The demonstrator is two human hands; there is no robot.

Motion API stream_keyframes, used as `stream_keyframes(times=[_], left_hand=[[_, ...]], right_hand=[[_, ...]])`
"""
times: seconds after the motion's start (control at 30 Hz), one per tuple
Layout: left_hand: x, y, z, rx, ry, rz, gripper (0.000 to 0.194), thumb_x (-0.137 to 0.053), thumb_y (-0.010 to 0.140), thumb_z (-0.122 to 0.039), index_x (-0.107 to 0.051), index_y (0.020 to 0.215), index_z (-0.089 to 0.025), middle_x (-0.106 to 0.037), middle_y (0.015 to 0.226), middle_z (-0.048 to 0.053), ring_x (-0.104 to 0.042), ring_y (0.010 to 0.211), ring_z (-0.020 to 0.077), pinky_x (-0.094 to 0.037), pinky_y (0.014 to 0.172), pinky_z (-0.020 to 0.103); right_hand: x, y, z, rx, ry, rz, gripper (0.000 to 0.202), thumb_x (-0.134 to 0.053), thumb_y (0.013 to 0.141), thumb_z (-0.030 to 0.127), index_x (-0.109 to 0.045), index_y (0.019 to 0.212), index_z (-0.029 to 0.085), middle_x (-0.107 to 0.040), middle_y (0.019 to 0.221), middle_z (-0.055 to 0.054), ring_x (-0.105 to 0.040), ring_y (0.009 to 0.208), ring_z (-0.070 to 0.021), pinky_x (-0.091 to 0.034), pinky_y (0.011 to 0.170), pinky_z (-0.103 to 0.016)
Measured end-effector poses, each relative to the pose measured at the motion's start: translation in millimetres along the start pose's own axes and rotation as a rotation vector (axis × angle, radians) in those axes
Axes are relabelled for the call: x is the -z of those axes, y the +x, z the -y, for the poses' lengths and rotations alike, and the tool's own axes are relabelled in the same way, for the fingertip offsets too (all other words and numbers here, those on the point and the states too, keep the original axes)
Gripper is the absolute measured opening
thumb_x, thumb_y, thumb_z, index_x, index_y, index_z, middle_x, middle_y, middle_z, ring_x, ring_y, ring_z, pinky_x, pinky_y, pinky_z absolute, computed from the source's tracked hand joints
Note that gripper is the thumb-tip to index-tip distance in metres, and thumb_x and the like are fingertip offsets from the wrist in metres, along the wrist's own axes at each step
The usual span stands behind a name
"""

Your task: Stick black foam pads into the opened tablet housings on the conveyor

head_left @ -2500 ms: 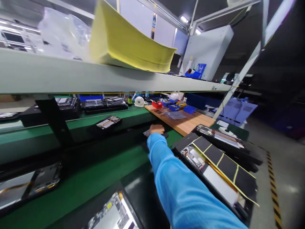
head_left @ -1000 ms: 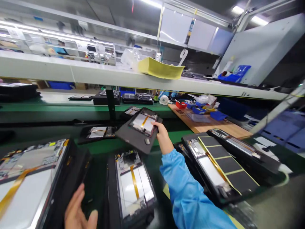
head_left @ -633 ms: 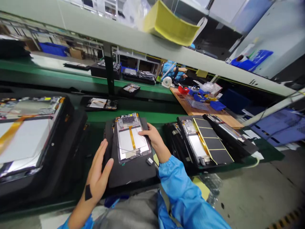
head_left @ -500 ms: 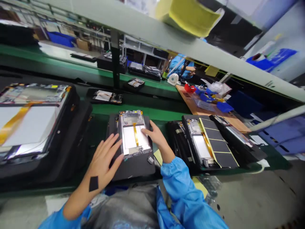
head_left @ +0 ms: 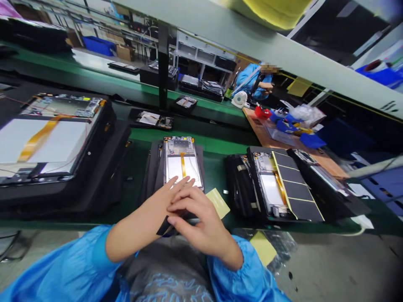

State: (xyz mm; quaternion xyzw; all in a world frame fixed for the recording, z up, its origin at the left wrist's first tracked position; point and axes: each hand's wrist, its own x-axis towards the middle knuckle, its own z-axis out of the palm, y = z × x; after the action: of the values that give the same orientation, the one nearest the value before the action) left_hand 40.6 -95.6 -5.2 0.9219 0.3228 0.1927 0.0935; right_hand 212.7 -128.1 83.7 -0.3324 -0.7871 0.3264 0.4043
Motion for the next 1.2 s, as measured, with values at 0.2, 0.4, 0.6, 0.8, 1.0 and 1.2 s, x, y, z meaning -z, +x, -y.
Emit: stream_keyframes(times=[0.2,0.4,0.6,0.8,1.0,1.2], left_hand=[[-20.2,4,-1,-0.019,0.142,0.032,0.073,-0.055,0.085,-0.021,-0.042,0.156,-0.02,-0.03,0.171,0.007,-0.017,0.161,0.0264,-0.014,0.133,0.05],[-12.5,8,-3,-0.111,0.297,0.013,0.073,-0.055,0.088,-0.024,-0.037,0.158,-0.016,-0.033,0.169,0.013,-0.024,0.159,0.0322,-0.018,0.13,0.053],[21.9,29,-17,-0.179,0.33,0.131,0.058,-0.043,0.099,-0.032,-0.046,0.151,-0.007,-0.055,0.153,0.018,-0.047,0.145,0.0355,-0.034,0.119,0.054],[45.3,39,-9,-0.099,0.348,-0.047,0.041,-0.035,0.107,-0.026,-0.059,0.134,-0.008,-0.065,0.139,0.019,-0.059,0.13,0.0357,-0.042,0.108,0.053],[33.1,48,8,-0.204,0.082,-0.087,0.025,-0.044,0.102,-0.017,-0.063,0.119,-0.015,-0.066,0.114,0.011,-0.062,0.106,0.025,-0.05,0.097,0.041],[19.9,48,18,-0.199,0.057,-0.103,0.017,-0.048,0.099,-0.012,-0.064,0.099,-0.017,-0.064,0.1,0.007,-0.059,0.093,0.021,-0.05,0.085,0.035]], right_hand=[[0,-14,8,-0.025,-0.033,-0.043,0.013,-0.068,0.091,0.011,-0.068,0.092,0.024,-0.069,0.109,-0.006,-0.066,0.106,-0.0205,-0.052,0.102,-0.039],[1,-17,9,0.033,-0.095,-0.042,0.011,-0.06,0.093,0.01,-0.058,0.093,0.021,-0.068,0.109,-0.008,-0.065,0.111,-0.0207,-0.05,0.105,-0.039],[9,-32,13,0.179,-0.155,-0.023,0.012,-0.052,0.097,0.01,-0.055,0.101,0.022,-0.066,0.116,-0.012,-0.063,0.117,-0.0234,-0.052,0.104,-0.042],[22,-61,-7,0.034,0.038,-0.683,0.011,-0.045,0.106,0.022,-0.053,0.11,0.028,-0.063,0.126,-0.007,-0.059,0.126,-0.0212,-0.05,0.107,-0.041],[12,-82,-61,-0.35,-0.024,-0.663,0.075,-0.066,0.097,0.025,-0.023,0.159,0.032,-0.061,0.144,-0.013,-0.061,0.132,-0.024,-0.05,0.11,-0.048],[-17,-90,-71,-0.326,-0.281,-0.473,0.076,-0.068,0.093,0.018,-0.032,0.159,0.029,-0.073,0.117,-0.009,-0.07,0.11,-0.0253,-0.056,0.103,-0.049]])
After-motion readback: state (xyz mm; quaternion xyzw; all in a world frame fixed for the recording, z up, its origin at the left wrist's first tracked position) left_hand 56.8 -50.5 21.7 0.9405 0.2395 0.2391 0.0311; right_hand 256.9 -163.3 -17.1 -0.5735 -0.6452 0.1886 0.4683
